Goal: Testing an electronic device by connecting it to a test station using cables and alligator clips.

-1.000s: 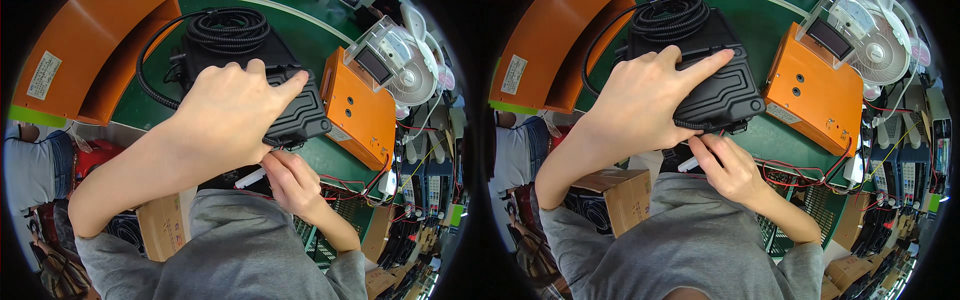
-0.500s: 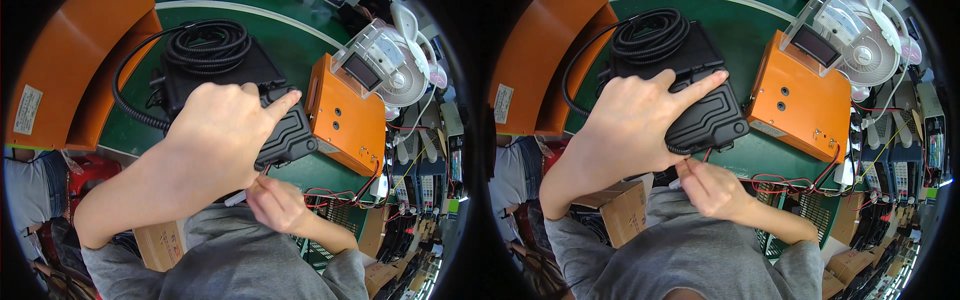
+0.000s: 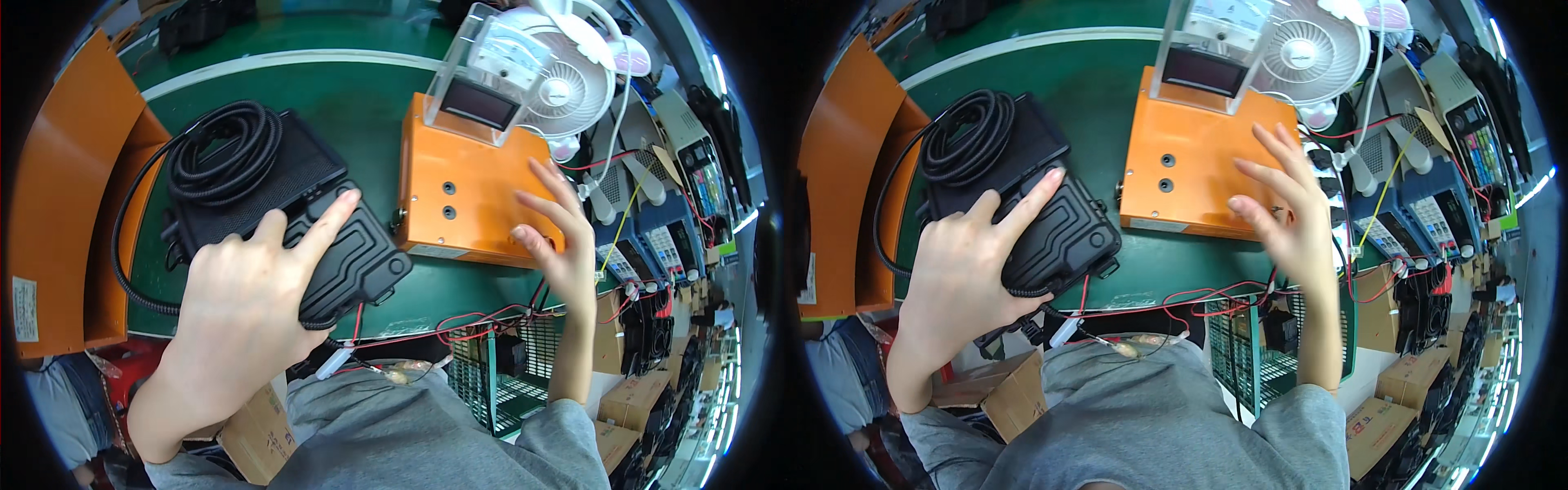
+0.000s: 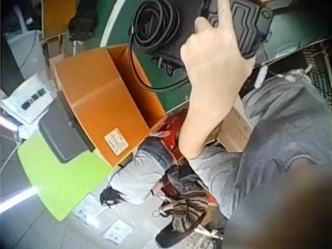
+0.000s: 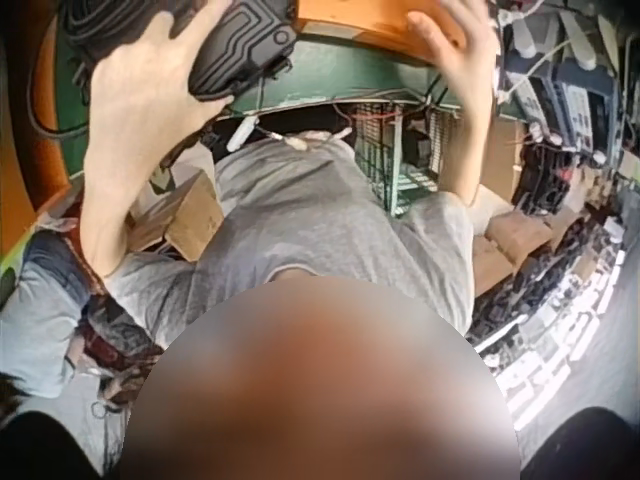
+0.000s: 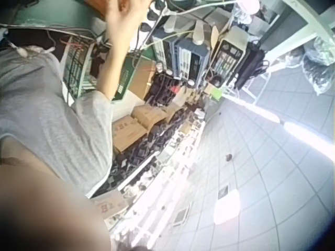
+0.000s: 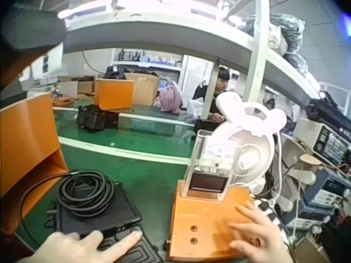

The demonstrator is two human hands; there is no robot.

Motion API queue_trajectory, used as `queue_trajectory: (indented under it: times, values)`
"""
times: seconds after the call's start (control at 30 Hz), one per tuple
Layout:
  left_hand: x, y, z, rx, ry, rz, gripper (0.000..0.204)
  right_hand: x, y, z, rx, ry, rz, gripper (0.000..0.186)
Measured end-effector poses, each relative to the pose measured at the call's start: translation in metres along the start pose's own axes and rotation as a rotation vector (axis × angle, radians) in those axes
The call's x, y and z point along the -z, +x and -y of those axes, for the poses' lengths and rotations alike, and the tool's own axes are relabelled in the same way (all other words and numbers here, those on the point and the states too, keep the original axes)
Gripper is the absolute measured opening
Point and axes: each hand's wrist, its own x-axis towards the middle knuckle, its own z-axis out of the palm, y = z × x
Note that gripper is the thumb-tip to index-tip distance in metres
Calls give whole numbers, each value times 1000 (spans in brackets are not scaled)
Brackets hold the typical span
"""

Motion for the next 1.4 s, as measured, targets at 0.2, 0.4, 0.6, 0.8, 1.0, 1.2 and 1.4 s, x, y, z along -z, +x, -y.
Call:
queue_trajectory:
  times: [0.2, 0.4, 0.6, 0.8, 1.0, 1.2, 1.4]
  values:
    - [0, 4, -3, -38, 17, -10, 106, 0, -3, -38, -155, 286, 209, 29]
    - [4, 2, -5, 21, 51, 28, 101, -25, -14, 2, 61, 25, -234, 24]
    - [4, 4, -10, 5, 79, 19, 104, -86, -64, 101, 605, 134, -137, 26]
    - [1, 2, -8, -29, 96, -38, 107, -109, -55, 115, 420, 273, 74, 23]
    - [0, 2, -8, -22, 93, -50, 104, -120, -51, 117, 450, 308, -8, 19]
    - [-4, 2, -8, -21, 120, -59, 105, -119, -49, 115, 402, 411, 29, 16]
    - [0, -2, -4, -5, 128, -41, 103, -119, -39, 113, 232, 862, 165, 23]
